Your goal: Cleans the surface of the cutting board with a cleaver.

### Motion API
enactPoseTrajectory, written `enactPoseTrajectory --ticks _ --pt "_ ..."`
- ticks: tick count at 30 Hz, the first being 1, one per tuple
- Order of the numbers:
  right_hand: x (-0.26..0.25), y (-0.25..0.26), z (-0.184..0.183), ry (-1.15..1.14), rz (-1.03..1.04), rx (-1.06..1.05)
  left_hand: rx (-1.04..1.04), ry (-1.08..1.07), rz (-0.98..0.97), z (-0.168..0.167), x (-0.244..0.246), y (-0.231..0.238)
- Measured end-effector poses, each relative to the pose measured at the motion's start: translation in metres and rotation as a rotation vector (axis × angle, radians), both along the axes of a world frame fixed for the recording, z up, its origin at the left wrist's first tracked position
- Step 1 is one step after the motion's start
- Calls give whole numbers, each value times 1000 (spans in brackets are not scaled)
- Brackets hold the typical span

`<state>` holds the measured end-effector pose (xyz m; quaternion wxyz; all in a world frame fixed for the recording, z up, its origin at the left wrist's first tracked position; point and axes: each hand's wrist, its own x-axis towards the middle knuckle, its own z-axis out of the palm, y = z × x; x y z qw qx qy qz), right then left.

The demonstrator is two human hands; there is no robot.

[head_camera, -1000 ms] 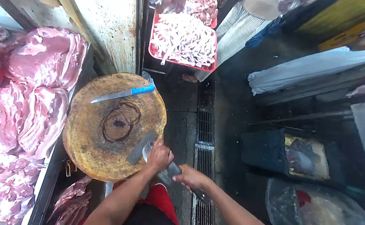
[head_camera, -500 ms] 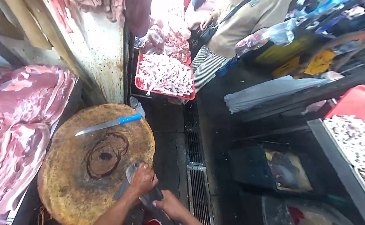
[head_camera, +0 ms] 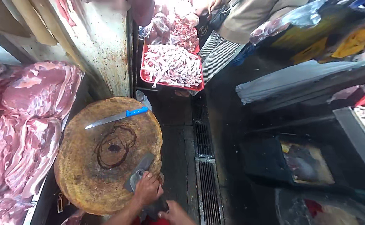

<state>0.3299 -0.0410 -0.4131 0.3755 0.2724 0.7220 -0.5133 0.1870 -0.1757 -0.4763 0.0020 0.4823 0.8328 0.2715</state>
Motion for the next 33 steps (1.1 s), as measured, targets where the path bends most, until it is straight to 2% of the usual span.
enactPoseTrajectory --ticks 1,3,6,7,9,11,13,15,18,20,23,24,25,26,28,29,31,33 --pt "-12 7 -2 13 -1 5 8 6 10 -1 -11 5" --pt "-65 25 -6 101 -106 64 11 37 -84 4 -75 42" --pt "-133 25 -24 234 -452 146 -29 154 -461 12 -174 110" --pt "-139 17 -33 260 -571 149 -17 197 -582 8 -187 127" --pt "-124 -4 -38 230 -697 125 -31 193 -706 -1 -174 134" --pt "-85 -11 -27 169 -627 99 -10 123 -636 -4 -132 111" --pt "-38 2 -10 73 -369 41 -16 21 -410 -2 -71 71" --pt "-7 30 14 -63 -64 -41 -118 -154 -121 9 -8 41" --pt "-12 82 64 -273 272 -31 -97 -363 209 29 46 57" --pt "-22 111 105 -275 297 28 117 -277 285 48 47 88" --pt "-23 138 158 -89 33 -138 531 9 205 102 8 124" --pt "-25 137 169 -66 -3 -184 603 71 160 122 -3 127" --pt "-28 131 174 -48 22 -137 608 106 133 136 -9 125" --pt "-32 122 175 -32 108 23 533 112 123 144 -10 117" --pt "-37 98 155 -33 285 450 160 61 130 140 -2 90" --pt "-36 91 136 -28 362 618 -39 20 119 128 1 76" --pt "-31 84 98 -35 470 759 -322 -88 69 92 5 50" --pt "-28 81 65 -42 546 753 -456 -170 27 60 11 30"
